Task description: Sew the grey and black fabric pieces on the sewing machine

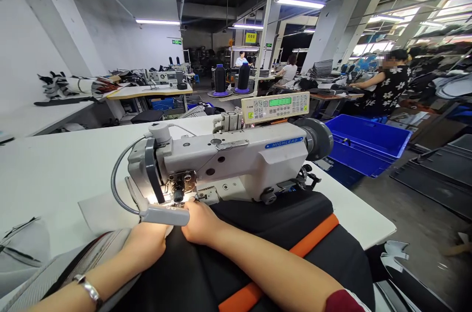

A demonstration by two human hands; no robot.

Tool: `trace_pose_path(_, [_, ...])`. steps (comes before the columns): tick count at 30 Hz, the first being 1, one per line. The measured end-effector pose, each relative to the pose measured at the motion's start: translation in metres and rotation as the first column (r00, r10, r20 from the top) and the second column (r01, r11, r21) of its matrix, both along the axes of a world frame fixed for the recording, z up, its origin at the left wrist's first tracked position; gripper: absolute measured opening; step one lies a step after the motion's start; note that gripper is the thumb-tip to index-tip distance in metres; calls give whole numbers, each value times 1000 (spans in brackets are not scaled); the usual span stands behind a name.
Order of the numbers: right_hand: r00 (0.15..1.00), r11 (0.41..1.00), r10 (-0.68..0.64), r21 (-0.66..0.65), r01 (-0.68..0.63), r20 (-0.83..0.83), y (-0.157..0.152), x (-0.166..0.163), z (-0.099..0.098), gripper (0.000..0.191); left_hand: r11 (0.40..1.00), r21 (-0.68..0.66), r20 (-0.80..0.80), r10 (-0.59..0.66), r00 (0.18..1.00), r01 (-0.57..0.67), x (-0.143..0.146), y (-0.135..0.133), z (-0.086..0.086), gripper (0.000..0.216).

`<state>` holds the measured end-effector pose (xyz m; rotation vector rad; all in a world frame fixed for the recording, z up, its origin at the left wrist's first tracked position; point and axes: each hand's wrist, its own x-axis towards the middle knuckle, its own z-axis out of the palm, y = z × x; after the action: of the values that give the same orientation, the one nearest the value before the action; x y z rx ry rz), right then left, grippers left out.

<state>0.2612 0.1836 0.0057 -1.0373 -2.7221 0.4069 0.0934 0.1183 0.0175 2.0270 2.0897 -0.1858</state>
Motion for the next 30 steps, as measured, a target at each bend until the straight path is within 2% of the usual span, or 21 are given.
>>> trace_pose_path(6, [999,999,-27,20,28,-21,3,-4,-9,16,992,123,8,-32,999,31,0,1,-11,54])
trace_pose_path(17, [999,996,-28,86,30,-33,4,-8,-14,16,984,161,-41,-75,996,81,1,3,-10,53])
trace_pose_path(21, [999,994,-28,102,32,-40,5,-10,-16,14,964,234,-96,-103,990,123,0,7,-11,42])
trace_pose_path(24, [998,992,-45,117,50,-46,4,-11,-16,15,929,326,-129,-138,982,173,-5,8,-19,37])
trace_pose_path(27, [996,986,-65,149,73,-58,3,-13,-17,18,907,371,-89,-178,980,199,-13,10,-28,41])
trace_pose_path(30, [994,981,-77,174,89,-75,4,-16,-20,18,921,341,-15,-193,981,187,-13,16,-25,49])
